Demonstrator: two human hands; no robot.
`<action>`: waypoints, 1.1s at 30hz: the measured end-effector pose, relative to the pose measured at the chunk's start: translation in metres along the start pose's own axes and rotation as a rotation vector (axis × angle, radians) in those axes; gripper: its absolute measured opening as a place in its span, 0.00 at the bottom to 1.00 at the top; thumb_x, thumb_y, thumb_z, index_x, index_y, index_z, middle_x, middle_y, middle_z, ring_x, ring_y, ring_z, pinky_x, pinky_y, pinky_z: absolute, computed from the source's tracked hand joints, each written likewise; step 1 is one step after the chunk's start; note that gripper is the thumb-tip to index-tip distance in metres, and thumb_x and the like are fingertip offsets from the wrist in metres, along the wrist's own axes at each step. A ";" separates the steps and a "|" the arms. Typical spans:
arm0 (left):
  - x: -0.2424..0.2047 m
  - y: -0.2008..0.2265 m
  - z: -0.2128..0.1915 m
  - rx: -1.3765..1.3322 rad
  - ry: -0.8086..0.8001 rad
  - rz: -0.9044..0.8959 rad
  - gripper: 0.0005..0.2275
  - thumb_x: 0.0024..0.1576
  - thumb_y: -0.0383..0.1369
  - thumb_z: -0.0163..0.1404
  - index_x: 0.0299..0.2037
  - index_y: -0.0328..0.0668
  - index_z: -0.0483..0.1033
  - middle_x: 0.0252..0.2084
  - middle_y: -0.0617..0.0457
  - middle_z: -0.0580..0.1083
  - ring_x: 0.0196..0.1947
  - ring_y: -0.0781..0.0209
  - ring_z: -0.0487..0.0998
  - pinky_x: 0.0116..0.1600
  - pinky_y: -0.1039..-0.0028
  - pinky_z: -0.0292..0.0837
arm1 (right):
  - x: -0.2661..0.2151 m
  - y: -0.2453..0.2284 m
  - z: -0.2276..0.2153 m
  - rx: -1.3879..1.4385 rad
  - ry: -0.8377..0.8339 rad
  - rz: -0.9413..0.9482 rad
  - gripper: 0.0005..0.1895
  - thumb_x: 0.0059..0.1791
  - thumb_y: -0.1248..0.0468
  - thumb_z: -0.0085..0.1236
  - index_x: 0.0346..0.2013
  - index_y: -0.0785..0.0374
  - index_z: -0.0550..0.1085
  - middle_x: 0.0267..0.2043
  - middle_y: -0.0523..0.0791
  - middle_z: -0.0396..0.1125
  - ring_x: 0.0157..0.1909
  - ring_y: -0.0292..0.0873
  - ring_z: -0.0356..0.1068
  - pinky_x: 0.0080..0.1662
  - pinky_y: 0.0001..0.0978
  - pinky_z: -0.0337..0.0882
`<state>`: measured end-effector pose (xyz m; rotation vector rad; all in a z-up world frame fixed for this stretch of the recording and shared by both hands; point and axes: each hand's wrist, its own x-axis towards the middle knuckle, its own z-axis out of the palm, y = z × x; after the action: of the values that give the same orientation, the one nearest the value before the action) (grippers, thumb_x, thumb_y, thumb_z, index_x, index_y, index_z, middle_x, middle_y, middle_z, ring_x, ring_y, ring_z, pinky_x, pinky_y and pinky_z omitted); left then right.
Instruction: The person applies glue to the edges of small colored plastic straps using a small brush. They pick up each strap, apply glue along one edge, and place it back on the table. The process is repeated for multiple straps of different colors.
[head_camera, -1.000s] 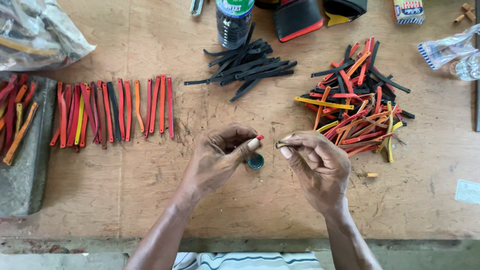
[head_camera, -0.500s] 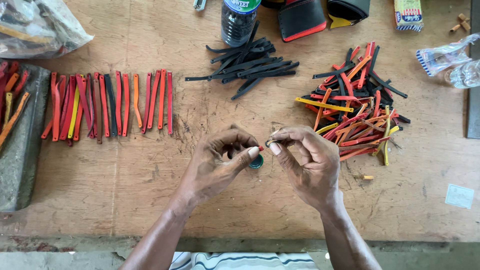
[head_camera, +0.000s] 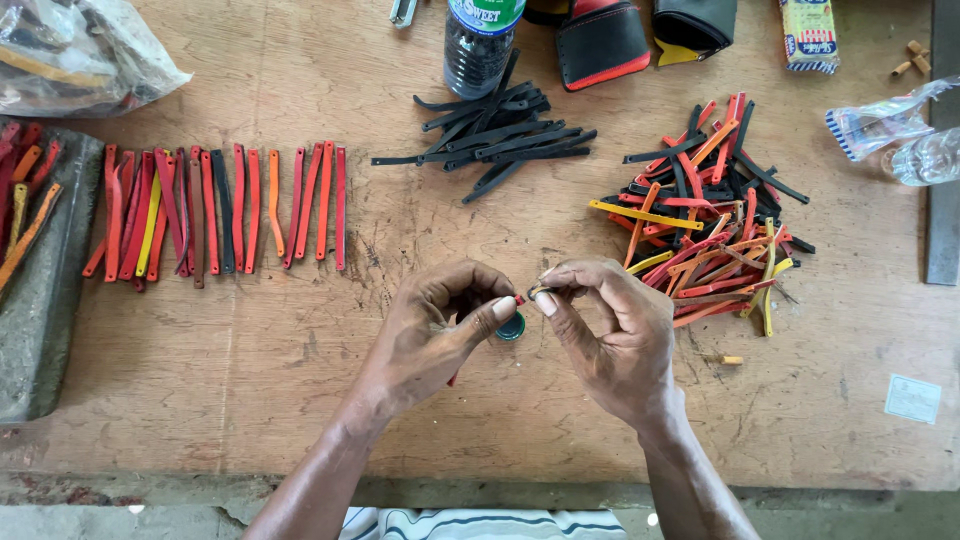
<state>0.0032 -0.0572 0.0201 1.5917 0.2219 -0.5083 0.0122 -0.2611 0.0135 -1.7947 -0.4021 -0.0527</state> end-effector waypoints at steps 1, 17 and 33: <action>0.000 -0.001 0.000 -0.012 -0.013 0.081 0.08 0.58 0.33 0.57 0.42 0.37 0.81 0.29 0.56 0.79 0.22 0.74 0.70 0.25 0.81 0.66 | 0.000 0.000 0.000 -0.042 -0.006 -0.027 0.09 0.51 0.70 0.63 0.46 0.68 0.75 0.45 0.48 0.74 0.46 0.38 0.75 0.49 0.26 0.77; 0.005 -0.016 -0.005 -0.158 -0.001 0.157 0.07 0.57 0.30 0.58 0.42 0.37 0.80 0.36 0.54 0.81 0.36 0.70 0.80 0.44 0.79 0.80 | -0.001 -0.006 0.003 -0.236 -0.011 -0.076 0.08 0.50 0.66 0.65 0.42 0.65 0.77 0.42 0.46 0.76 0.43 0.38 0.77 0.45 0.27 0.77; -0.010 -0.062 -0.025 -0.507 0.092 0.112 0.10 0.54 0.21 0.59 0.46 0.32 0.80 0.42 0.48 0.81 0.41 0.64 0.82 0.51 0.74 0.81 | -0.017 0.014 0.017 -0.501 -0.187 -0.152 0.15 0.46 0.72 0.65 0.46 0.62 0.73 0.37 0.48 0.72 0.38 0.48 0.73 0.39 0.39 0.72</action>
<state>-0.0275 -0.0253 -0.0303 1.1248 0.3030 -0.2631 -0.0023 -0.2517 -0.0082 -2.2680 -0.7066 -0.0992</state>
